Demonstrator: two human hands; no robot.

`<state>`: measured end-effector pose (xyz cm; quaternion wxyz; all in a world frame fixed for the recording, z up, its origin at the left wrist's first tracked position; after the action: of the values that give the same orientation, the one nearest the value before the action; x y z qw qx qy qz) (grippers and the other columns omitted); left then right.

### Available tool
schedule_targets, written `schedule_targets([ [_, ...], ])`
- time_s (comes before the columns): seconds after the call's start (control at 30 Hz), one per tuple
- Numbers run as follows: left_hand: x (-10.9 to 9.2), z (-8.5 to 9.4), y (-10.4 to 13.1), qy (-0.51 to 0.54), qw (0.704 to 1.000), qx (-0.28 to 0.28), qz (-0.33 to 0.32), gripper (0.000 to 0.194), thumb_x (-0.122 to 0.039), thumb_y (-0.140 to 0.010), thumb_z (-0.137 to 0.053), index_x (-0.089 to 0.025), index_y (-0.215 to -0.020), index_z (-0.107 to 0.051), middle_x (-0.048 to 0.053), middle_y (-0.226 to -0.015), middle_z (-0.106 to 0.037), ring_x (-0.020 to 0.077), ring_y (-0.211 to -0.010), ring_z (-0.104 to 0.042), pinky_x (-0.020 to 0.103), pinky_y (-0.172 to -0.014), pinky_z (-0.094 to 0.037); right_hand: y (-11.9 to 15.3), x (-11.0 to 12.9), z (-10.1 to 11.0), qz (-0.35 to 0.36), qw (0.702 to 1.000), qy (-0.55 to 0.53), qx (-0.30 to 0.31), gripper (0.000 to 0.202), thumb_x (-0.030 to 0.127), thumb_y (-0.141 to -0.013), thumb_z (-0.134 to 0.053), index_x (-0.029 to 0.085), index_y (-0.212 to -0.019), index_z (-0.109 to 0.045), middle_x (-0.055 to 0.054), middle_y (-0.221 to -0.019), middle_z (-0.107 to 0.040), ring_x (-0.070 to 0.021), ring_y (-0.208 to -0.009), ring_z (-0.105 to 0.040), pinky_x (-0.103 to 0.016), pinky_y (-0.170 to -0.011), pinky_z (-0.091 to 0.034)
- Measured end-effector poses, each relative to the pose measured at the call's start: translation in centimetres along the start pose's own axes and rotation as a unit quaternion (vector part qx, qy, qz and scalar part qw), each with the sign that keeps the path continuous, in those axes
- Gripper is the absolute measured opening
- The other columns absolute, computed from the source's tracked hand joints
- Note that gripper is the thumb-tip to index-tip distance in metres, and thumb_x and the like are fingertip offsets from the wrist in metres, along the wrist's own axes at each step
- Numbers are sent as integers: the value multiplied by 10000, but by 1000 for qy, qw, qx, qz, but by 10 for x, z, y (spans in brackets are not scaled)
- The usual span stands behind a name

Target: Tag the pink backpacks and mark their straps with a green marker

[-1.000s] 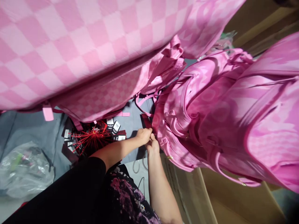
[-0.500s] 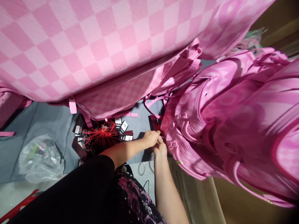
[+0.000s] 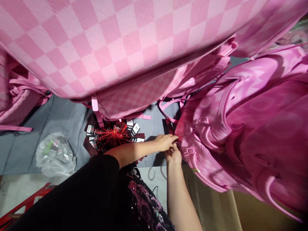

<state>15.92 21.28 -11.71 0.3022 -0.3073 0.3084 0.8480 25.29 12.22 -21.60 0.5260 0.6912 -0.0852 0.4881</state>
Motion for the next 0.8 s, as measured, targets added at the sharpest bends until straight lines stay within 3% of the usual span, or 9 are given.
schedule_targets([
  [0.07, 11, 25, 32, 20, 999, -19, -18, 422, -264, -920, -576, -260, -1340, -539, 23, -1332, -612, 156, -1107, -634, 237, -913, -497, 25, 1, -2, 59, 997, 54, 3, 128, 278, -838, -599, 182, -789, -531, 54, -635, -545, -110, -562, -533, -224, -530, -418],
  [0.13, 34, 55, 80, 34, 998, -57, -17, 296, -302, -961, -514, -249, -1231, -625, 12, -1248, -657, 128, -1069, -639, 211, -930, -488, 60, 1, -15, 136, 984, 115, 32, 163, 330, -809, -636, 185, -821, -562, 32, -696, -586, -130, -645, -556, -245, -606, -436],
  [0.2, 69, 95, 140, 33, 981, -188, 24, 260, -298, -985, -451, -245, -1028, -703, 11, -1055, -716, 132, -995, -651, 233, -926, -492, 100, -2, -45, 212, 954, 184, 108, 170, 361, -838, -611, 192, -848, -613, -8, -803, -646, -161, -772, -585, -288, -742, -462],
  [0.3, 122, 137, 226, -25, 913, -397, 93, 269, -321, -980, -448, -216, -927, -689, 33, -964, -715, 159, -930, -652, 290, -906, -505, 155, -15, -112, 302, 866, 295, 268, 136, 307, -878, -585, 224, -898, -691, -41, -964, -700, -202, -939, -597, -339, -901, -426],
  [0.37, 147, 140, 255, -57, 885, -444, 127, 205, -346, -935, -538, -199, -989, -669, 54, -1012, -710, 194, -978, -644, 337, -941, -496, 178, -24, -151, 344, 795, 369, 337, 131, 203, -854, -608, 237, -926, -712, -50, -1007, -709, -218, -984, -582, -354, -930, -386],
  [0.47, 177, 122, 252, -55, 895, -401, 188, 399, -354, -834, -683, -183, -1186, -604, 86, -1172, -682, 239, -1121, -608, 396, -1019, -453, 192, -34, -188, 384, 701, 477, 365, 199, 73, -845, -544, 190, -843, -705, -94, -898, -701, -237, -922, -561, -378, -890, -348],
  [0.6, 196, 101, 226, -12, 913, -336, 230, 394, -323, -801, -711, -183, -1158, -621, 55, -1048, -732, 216, -996, -666, 358, -968, -476, 203, -33, -200, 416, 612, 578, 345, 270, 53, -896, -441, 158, -846, -684, -118, -878, -678, -240, -900, -535, -393, -889, -309],
  [0.7, 206, 97, 220, 5, 912, -337, 233, 257, -352, -812, -682, -198, -1016, -657, 35, -977, -745, 204, -918, -679, 322, -904, -498, 209, -21, -194, 437, 577, 615, 314, 258, 56, -904, -442, 159, -912, -679, -123, -952, -675, -247, -961, -523, -409, -969, -263],
  [0.8, 223, 97, 226, 20, 895, -360, 263, 244, -386, -855, -600, -180, -979, -643, 66, -930, -736, 225, -851, -679, 348, -851, -512, 204, -4, -176, 437, 580, 636, 259, 206, 52, -879, -485, 144, -879, -669, -133, -919, -670, -257, -946, -526, -427, -992, -242],
])
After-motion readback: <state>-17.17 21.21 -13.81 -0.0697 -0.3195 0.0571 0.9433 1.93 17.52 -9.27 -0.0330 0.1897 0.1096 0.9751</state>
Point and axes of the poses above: each hand's wrist, its own y-axis away from the middle knuckle, its own z-axis out of the back of the hand, x = y × z, the point moved 7 cm from there along -y, towards the middle knuckle
